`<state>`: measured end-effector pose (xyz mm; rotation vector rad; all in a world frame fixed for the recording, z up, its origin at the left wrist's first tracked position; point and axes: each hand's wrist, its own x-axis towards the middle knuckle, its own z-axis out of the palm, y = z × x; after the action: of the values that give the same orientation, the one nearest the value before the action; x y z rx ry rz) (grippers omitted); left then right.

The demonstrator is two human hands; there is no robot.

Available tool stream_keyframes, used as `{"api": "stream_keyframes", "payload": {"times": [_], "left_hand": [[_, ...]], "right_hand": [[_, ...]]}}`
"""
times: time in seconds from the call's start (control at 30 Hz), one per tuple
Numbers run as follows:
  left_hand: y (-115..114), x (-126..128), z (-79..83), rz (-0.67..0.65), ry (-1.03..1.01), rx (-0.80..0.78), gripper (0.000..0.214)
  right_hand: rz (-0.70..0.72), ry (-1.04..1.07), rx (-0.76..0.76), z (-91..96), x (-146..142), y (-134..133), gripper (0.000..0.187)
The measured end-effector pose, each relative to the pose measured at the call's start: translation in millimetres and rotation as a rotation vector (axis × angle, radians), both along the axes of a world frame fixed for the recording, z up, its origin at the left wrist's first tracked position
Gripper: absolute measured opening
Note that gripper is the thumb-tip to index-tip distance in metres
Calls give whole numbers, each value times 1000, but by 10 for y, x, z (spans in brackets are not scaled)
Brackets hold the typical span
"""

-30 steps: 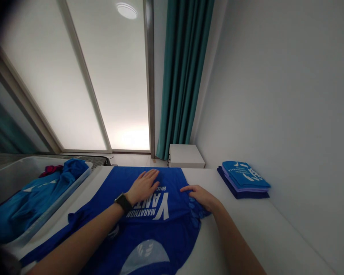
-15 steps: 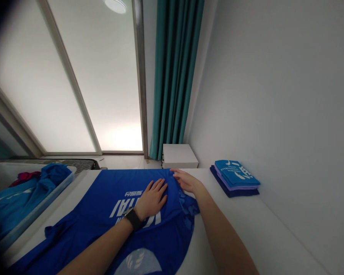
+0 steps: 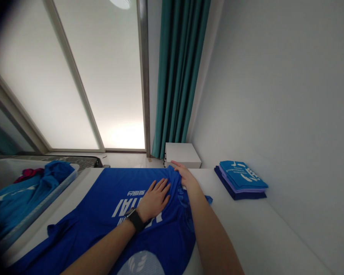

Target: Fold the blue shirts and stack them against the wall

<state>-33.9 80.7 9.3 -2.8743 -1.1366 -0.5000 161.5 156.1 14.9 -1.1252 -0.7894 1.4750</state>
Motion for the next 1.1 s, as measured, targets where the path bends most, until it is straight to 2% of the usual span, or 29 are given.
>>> {"api": "stream_keyframes", "payload": {"times": [0.23, 0.4, 0.5, 0.63, 0.73, 0.8, 0.9, 1.1], "left_hand": [[1, -7, 5, 2, -9, -4, 45], [-1, -6, 8, 4, -12, -14, 46], [2, -7, 1, 1, -14, -16, 46], [7, -13, -18, -2, -18, -15, 46], [9, -19, -27, -1, -21, -11, 46], [10, -19, -28, -1, -18, -13, 46], [11, -14, -30, 27, -21, -15, 47], [13, -5, -42, 51, -33, -14, 47]], "right_hand": [[-236, -38, 57, -95, 223, -79, 31], [-325, -90, 71, -132, 267, -116, 35], [-278, -140, -2, -119, 272, -153, 36], [-109, -174, -99, -25, 276, -173, 30], [7, -170, -142, 51, 232, -95, 26], [35, -170, -139, 75, 180, -5, 21], [4, -196, -89, 66, 115, 127, 19], [-161, -380, 71, -16, 183, 136, 38]]}}
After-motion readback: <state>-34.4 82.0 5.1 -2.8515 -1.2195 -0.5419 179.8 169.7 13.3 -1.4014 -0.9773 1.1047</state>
